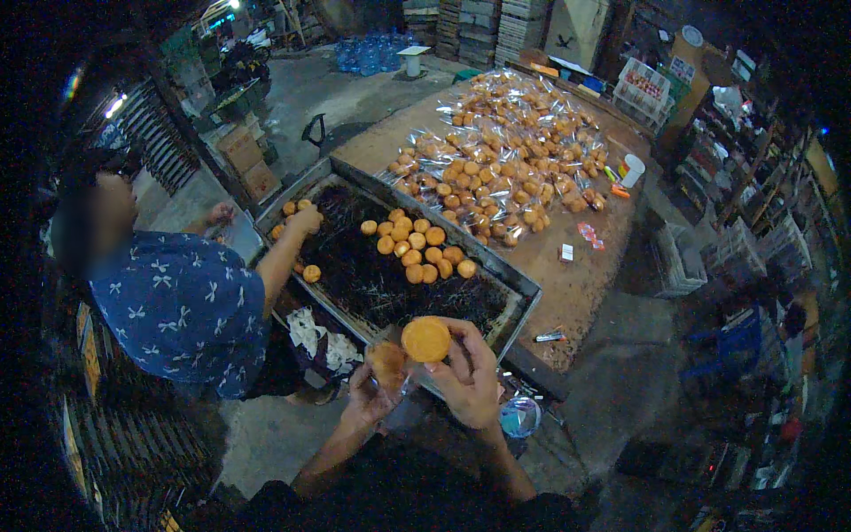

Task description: The person repeatedly picks round baked buns from a metal tray and places them into clear plastic bags, then sets the filled bags on the table. A coworker also handles buns from the same tray. The camera wearer continues this pick-and-pack cycle throughout the clip.

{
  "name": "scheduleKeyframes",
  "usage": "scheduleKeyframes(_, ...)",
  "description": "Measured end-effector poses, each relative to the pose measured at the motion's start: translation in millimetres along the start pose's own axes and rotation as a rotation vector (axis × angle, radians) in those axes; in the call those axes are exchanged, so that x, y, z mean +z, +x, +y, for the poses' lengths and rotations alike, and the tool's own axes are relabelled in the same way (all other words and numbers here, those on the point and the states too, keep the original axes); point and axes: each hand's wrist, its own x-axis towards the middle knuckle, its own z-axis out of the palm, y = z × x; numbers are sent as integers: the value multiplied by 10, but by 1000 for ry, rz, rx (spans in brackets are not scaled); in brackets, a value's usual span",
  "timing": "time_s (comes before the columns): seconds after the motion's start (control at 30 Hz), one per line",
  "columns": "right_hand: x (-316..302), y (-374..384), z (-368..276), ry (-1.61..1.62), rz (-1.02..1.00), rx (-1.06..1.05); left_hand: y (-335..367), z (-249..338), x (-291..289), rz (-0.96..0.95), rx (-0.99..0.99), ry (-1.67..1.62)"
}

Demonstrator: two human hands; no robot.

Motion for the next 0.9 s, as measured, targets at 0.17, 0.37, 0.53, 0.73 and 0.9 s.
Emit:
scheduleKeyframes(0.17,-102,67,-258,-534,3,-137,-38,188,135,15,-11,140)
scheduleKeyframes(0.37,-182,249,-136,-835,-169,-284,-5,235,579,-1,160,464)
scheduleKeyframes(0.53,-203,188,-50,-761,-209,-121,-17,302,898,159,147,525)
scheduleKeyframes(0.73,-307,149,79,-555,-110,181,-12,191,966,165,150,670)
scheduleKeyframes(0.9,-451,130,332,-400,-159,94,-63,209,910,209,100,617)
